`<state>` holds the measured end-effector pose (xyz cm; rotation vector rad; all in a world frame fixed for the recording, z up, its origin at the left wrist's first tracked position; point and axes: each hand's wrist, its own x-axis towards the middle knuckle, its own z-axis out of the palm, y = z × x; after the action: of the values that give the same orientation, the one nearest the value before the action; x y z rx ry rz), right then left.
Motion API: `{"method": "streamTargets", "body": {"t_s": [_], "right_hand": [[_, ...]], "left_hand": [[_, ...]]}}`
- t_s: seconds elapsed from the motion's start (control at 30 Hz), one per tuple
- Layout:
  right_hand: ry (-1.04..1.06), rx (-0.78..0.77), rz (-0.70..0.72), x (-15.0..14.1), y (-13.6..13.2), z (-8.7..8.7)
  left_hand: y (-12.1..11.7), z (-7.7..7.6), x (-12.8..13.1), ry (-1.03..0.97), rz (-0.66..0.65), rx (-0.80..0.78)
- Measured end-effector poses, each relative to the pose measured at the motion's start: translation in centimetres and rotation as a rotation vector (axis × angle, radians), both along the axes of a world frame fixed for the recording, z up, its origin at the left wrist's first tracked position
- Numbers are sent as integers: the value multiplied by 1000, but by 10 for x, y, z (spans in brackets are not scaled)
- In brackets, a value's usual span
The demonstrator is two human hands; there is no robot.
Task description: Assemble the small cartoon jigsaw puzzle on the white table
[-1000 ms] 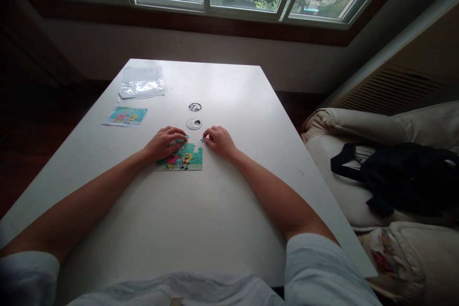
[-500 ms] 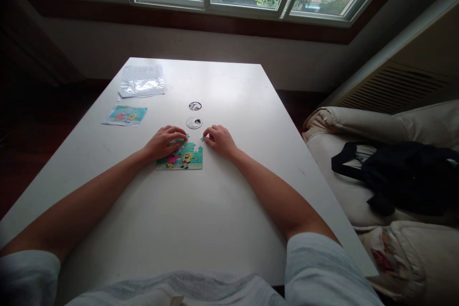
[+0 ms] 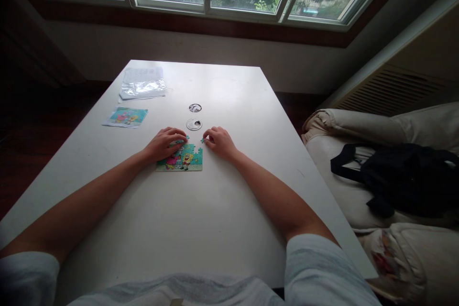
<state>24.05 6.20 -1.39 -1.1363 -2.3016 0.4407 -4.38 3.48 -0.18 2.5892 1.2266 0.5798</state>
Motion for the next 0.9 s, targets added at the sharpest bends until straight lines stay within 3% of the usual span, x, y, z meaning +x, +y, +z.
{"method": "streamTargets", "body": {"t_s": [0.9], "right_hand": [[-7, 2, 3, -1, 0, 1]], "left_hand": [[0, 1, 0, -2, 1, -3]]}}
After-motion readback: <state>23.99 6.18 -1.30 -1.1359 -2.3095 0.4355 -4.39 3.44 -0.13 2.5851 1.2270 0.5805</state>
